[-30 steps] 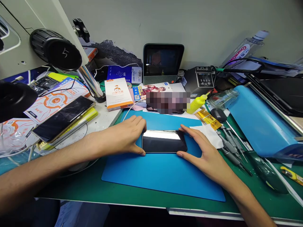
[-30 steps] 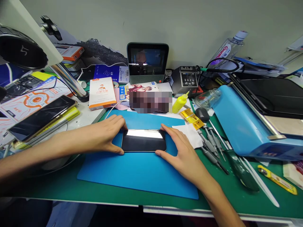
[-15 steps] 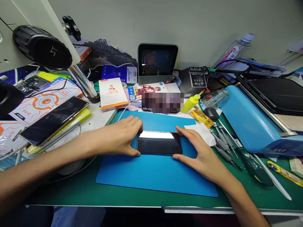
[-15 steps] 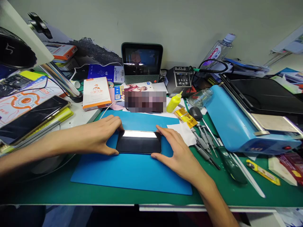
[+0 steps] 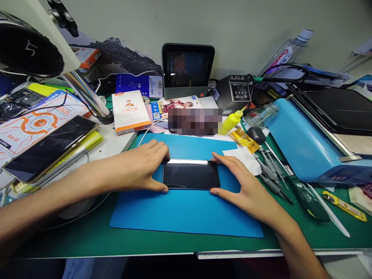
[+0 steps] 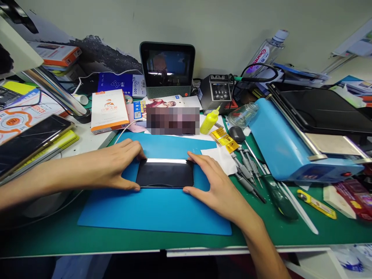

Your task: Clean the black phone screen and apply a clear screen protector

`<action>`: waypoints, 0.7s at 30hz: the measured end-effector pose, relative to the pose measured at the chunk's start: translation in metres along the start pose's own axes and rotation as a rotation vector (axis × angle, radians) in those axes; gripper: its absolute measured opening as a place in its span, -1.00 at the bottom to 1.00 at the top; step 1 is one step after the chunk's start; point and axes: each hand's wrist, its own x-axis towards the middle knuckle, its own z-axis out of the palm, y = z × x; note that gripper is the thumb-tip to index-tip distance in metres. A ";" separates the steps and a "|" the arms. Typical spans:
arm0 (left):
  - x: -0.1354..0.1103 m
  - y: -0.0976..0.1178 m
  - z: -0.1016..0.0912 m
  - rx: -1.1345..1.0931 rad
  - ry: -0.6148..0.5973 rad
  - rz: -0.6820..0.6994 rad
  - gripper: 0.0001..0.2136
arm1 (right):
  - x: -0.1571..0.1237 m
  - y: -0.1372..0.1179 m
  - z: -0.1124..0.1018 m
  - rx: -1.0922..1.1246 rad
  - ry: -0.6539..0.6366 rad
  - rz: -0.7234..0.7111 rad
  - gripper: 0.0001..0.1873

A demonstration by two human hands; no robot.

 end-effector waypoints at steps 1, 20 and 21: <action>0.000 0.000 0.000 0.007 0.005 0.006 -0.53 | 0.000 0.000 0.000 0.005 -0.002 0.003 -0.18; -0.001 0.005 -0.003 0.085 -0.021 0.015 -0.52 | -0.001 0.002 -0.006 -0.022 0.004 -0.014 -0.25; -0.001 0.007 -0.004 0.087 -0.025 0.007 -0.52 | -0.001 0.003 -0.006 -0.025 0.008 -0.019 -0.25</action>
